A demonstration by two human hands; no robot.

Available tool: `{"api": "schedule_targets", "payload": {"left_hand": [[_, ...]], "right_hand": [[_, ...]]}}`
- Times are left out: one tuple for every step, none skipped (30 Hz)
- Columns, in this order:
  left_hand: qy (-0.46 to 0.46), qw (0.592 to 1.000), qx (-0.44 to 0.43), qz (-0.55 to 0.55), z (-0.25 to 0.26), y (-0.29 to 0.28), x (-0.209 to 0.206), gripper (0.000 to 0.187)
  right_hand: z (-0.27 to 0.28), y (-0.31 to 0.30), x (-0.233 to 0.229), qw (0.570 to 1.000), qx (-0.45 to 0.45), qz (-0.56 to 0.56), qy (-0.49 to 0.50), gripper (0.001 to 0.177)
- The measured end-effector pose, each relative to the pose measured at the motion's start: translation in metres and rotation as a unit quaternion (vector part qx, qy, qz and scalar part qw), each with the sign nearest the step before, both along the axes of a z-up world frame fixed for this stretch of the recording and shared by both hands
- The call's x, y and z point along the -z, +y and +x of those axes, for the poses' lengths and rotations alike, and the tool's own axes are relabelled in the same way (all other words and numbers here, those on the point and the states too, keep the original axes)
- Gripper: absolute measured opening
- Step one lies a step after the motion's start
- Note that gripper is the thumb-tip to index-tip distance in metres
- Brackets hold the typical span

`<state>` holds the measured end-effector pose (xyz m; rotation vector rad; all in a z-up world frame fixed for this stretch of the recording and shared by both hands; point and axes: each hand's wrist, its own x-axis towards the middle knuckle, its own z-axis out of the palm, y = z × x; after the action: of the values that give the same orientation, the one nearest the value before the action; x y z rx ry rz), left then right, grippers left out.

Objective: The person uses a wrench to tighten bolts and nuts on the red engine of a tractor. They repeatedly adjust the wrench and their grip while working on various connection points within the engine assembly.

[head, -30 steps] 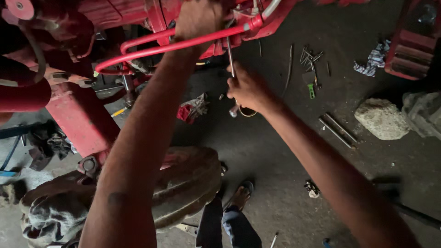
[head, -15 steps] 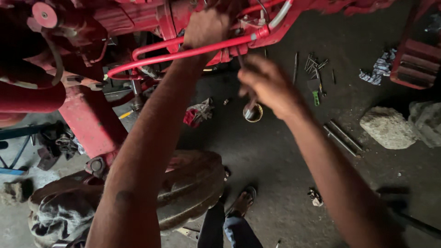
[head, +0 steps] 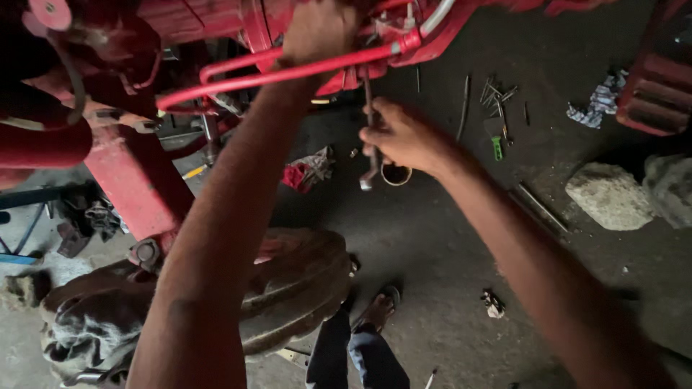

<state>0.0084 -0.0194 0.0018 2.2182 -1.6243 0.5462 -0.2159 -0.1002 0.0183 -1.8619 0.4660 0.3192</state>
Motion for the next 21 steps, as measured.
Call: {"api": "schedule_targets", "payload": {"left_hand": [[0.014, 0.998, -0.028, 0.050, -0.001, 0.000, -0.001, 0.023], [0.027, 0.993, -0.056, 0.101, -0.001, -0.001, -0.004, 0.026], [0.041, 0.994, -0.048, 0.092, -0.002, 0.000, -0.005, 0.035], [0.055, 0.994, -0.040, 0.084, -0.002, 0.001, -0.006, 0.046], [0.070, 0.994, -0.030, 0.076, -0.003, 0.001, -0.006, 0.057], [0.068, 0.996, -0.022, 0.056, -0.005, 0.002, -0.006, 0.048], [0.064, 0.997, -0.015, 0.032, -0.004, 0.001, -0.008, 0.040], [0.060, 0.998, -0.007, 0.009, -0.003, 0.000, -0.010, 0.033], [0.043, 0.999, 0.006, -0.007, -0.002, 0.001, -0.010, 0.034], [0.027, 0.999, 0.020, -0.023, -0.001, 0.001, -0.008, 0.036], [0.011, 0.999, 0.031, -0.038, 0.000, 0.002, -0.007, 0.038], [0.019, 0.999, 0.018, -0.021, 0.001, 0.002, -0.005, 0.039], [0.028, 1.000, 0.005, -0.004, 0.000, 0.002, -0.002, 0.040], [0.037, 0.999, -0.009, 0.013, 0.000, 0.002, 0.000, 0.042], [0.039, 0.998, -0.025, 0.029, -0.002, 0.003, 0.002, 0.038], [0.041, 0.997, -0.042, 0.044, -0.004, 0.004, 0.003, 0.035], [0.042, 0.996, -0.056, 0.056, -0.005, 0.001, 0.000, 0.032], [0.055, 0.994, -0.060, 0.071, -0.008, -0.001, -0.003, 0.034], [0.068, 0.992, -0.064, 0.086, -0.010, -0.001, -0.007, 0.037], [0.080, 0.989, -0.068, 0.102, -0.013, -0.001, -0.012, 0.039], [0.079, 0.994, -0.040, 0.069, -0.015, 0.001, -0.016, 0.045]], "right_hand": [[0.007, 0.006, 0.004, 0.999, 0.019, -0.008, -0.034, 0.029], [0.015, 0.012, 0.009, 0.997, 0.038, -0.016, -0.067, 0.025], [0.019, 0.017, 0.015, 0.993, 0.057, -0.023, -0.098, 0.022], [0.024, 0.022, 0.021, 0.989, 0.056, -0.087, -0.102, 0.022], [0.024, 0.028, 0.026, 0.982, 0.055, -0.150, -0.102, 0.022], [0.022, 0.032, 0.029, 0.970, 0.055, -0.212, -0.102, 0.023], [0.021, 0.030, 0.026, 0.950, 0.045, -0.254, -0.178, 0.023], [0.018, 0.028, 0.020, 0.921, 0.035, -0.293, -0.253, 0.023], [0.014, 0.028, 0.013, 0.887, 0.022, -0.329, -0.324, 0.022], [0.010, 0.023, 0.003, 0.905, 0.019, -0.340, -0.255, 0.021], [0.004, 0.013, -0.011, 0.919, 0.013, -0.348, -0.186, 0.021], [0.000, 0.004, -0.025, 0.928, 0.007, -0.354, -0.115, 0.020], [0.000, -0.005, -0.037, 0.920, -0.001, -0.356, -0.164, 0.019], [0.004, -0.016, -0.048, 0.909, -0.009, -0.357, -0.213, 0.018], [0.006, -0.022, -0.054, 0.897, -0.018, -0.356, -0.261, 0.017], [0.008, -0.022, -0.055, 0.945, 0.001, -0.264, -0.191, 0.017], [0.011, -0.023, -0.053, 0.978, 0.022, -0.171, -0.120, 0.018], [0.015, -0.022, -0.048, 0.995, 0.041, -0.075, -0.046, 0.020], [0.017, -0.012, -0.038, 0.995, 0.044, -0.094, -0.005, 0.017], [0.017, -0.002, -0.026, 0.992, 0.047, -0.112, 0.036, 0.014], [0.019, 0.008, -0.013, 0.969, 0.023, -0.229, -0.089, 0.012]]}}
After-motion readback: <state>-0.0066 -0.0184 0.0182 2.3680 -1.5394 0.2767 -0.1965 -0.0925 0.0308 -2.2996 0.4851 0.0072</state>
